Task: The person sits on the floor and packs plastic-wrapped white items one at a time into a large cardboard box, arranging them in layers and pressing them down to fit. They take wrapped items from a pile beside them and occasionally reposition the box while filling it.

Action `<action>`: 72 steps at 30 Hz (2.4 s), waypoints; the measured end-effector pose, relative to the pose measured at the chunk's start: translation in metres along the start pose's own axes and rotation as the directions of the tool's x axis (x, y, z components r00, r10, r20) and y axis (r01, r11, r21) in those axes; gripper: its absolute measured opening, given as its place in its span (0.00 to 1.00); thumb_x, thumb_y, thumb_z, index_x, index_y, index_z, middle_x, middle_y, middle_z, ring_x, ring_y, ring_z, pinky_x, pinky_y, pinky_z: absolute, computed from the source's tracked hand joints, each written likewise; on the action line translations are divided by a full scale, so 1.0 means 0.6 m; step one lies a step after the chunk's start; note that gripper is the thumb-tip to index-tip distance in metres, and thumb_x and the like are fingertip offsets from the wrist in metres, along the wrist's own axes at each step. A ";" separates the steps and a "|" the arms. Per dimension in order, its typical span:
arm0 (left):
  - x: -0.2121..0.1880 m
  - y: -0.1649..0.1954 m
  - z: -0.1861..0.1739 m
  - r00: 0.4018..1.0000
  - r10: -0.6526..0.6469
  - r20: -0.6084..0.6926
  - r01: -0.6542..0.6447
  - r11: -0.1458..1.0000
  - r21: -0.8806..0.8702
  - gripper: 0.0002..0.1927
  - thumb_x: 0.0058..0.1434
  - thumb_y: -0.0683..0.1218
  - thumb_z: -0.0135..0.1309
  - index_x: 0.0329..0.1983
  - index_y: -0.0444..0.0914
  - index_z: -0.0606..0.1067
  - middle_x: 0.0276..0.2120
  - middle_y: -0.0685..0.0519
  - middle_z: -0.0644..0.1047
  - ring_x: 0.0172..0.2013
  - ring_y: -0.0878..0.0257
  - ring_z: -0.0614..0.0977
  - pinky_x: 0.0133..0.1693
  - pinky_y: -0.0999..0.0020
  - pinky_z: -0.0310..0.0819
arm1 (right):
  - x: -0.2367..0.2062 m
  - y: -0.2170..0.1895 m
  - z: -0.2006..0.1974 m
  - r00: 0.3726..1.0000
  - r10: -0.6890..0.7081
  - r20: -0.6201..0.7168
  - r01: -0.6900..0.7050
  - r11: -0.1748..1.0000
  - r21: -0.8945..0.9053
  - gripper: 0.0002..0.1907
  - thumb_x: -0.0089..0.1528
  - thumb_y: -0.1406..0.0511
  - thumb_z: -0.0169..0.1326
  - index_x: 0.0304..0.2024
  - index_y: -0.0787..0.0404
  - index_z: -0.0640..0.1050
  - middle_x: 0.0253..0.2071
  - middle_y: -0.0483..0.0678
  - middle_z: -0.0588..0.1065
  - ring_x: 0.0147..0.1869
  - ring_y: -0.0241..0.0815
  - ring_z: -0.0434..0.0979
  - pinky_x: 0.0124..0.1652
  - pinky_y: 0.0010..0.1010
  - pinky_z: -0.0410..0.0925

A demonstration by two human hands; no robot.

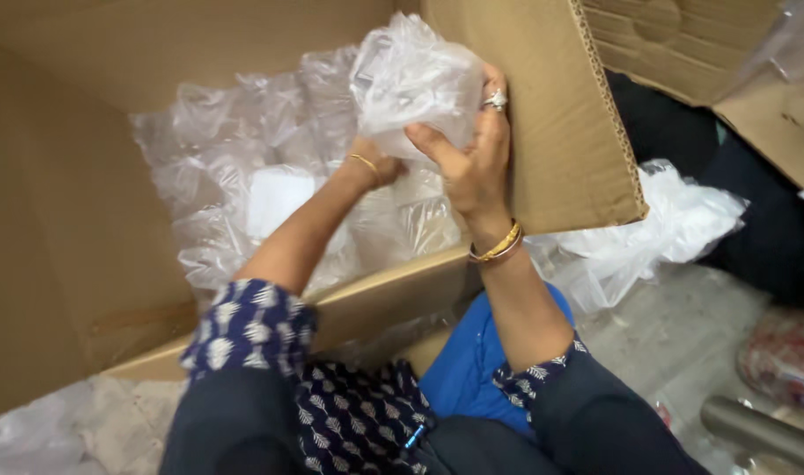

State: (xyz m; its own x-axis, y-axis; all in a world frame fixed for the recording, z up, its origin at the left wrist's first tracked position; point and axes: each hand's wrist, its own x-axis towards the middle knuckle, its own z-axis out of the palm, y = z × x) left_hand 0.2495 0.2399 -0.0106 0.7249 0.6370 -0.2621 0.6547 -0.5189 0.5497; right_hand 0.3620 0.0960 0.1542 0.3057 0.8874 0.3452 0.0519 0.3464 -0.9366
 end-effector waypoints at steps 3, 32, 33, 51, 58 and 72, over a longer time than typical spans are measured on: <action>-0.049 -0.021 -0.129 0.970 -0.111 -0.216 0.000 0.889 -0.459 0.37 0.62 0.44 0.62 0.72 0.34 0.61 0.66 0.39 0.68 0.65 0.44 0.67 0.64 0.52 0.62 | 0.011 0.007 0.011 0.999 0.047 0.018 -0.043 0.982 -0.185 0.37 0.67 0.65 0.64 0.72 0.68 0.61 0.66 0.57 0.73 0.70 0.49 0.74 0.70 0.37 0.67; 0.107 -0.006 -0.166 0.890 -0.253 0.379 0.204 0.965 0.163 0.44 0.49 0.53 0.68 0.70 0.43 0.66 0.66 0.45 0.71 0.62 0.46 0.74 0.56 0.52 0.72 | 0.018 -0.034 0.018 0.982 -0.118 0.147 0.173 0.873 -0.456 0.15 0.71 0.69 0.55 0.60 0.64 0.73 0.60 0.53 0.74 0.65 0.49 0.75 0.68 0.37 0.67; 0.095 -0.014 -0.174 0.904 -0.243 0.353 0.225 0.970 0.092 0.45 0.48 0.52 0.69 0.70 0.43 0.66 0.66 0.45 0.71 0.61 0.47 0.75 0.56 0.52 0.73 | 0.018 -0.035 0.018 0.982 -0.114 0.148 0.169 0.878 -0.447 0.15 0.71 0.69 0.55 0.60 0.64 0.73 0.60 0.53 0.75 0.64 0.49 0.76 0.68 0.37 0.67; 0.080 -0.037 -0.086 0.950 -0.209 0.234 0.174 0.971 0.162 0.50 0.55 0.75 0.53 0.75 0.48 0.58 0.73 0.47 0.61 0.73 0.49 0.59 0.69 0.35 0.42 | 0.022 -0.037 0.036 0.989 -0.041 0.142 0.093 0.919 -0.383 0.10 0.69 0.70 0.53 0.53 0.65 0.76 0.51 0.51 0.77 0.55 0.45 0.80 0.59 0.33 0.72; 0.111 0.028 -0.047 0.931 -0.344 0.122 0.150 0.665 0.732 0.43 0.62 0.72 0.47 0.75 0.50 0.58 0.75 0.52 0.53 0.75 0.51 0.49 0.67 0.23 0.31 | 0.020 -0.025 0.031 0.969 -0.097 0.227 0.206 0.825 -0.527 0.10 0.68 0.70 0.55 0.52 0.64 0.76 0.51 0.53 0.77 0.57 0.50 0.80 0.59 0.37 0.71; -0.293 -0.194 -0.153 0.719 -0.690 0.085 0.593 0.544 -0.593 0.50 0.52 0.65 0.67 0.68 0.33 0.61 0.62 0.34 0.69 0.60 0.40 0.73 0.58 0.47 0.70 | 0.031 0.108 0.123 0.687 0.564 0.458 0.304 0.350 -0.886 0.36 0.64 0.40 0.52 0.55 0.64 0.77 0.43 0.65 0.79 0.50 0.64 0.78 0.48 0.53 0.70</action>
State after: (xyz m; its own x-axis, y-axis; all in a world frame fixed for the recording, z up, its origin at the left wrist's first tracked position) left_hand 0.0263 0.2406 0.0443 0.0875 0.7674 -0.6352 0.6591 0.4335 0.6146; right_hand 0.3009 0.1575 0.1046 -0.1964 0.9445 -0.2635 0.9536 0.1214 -0.2755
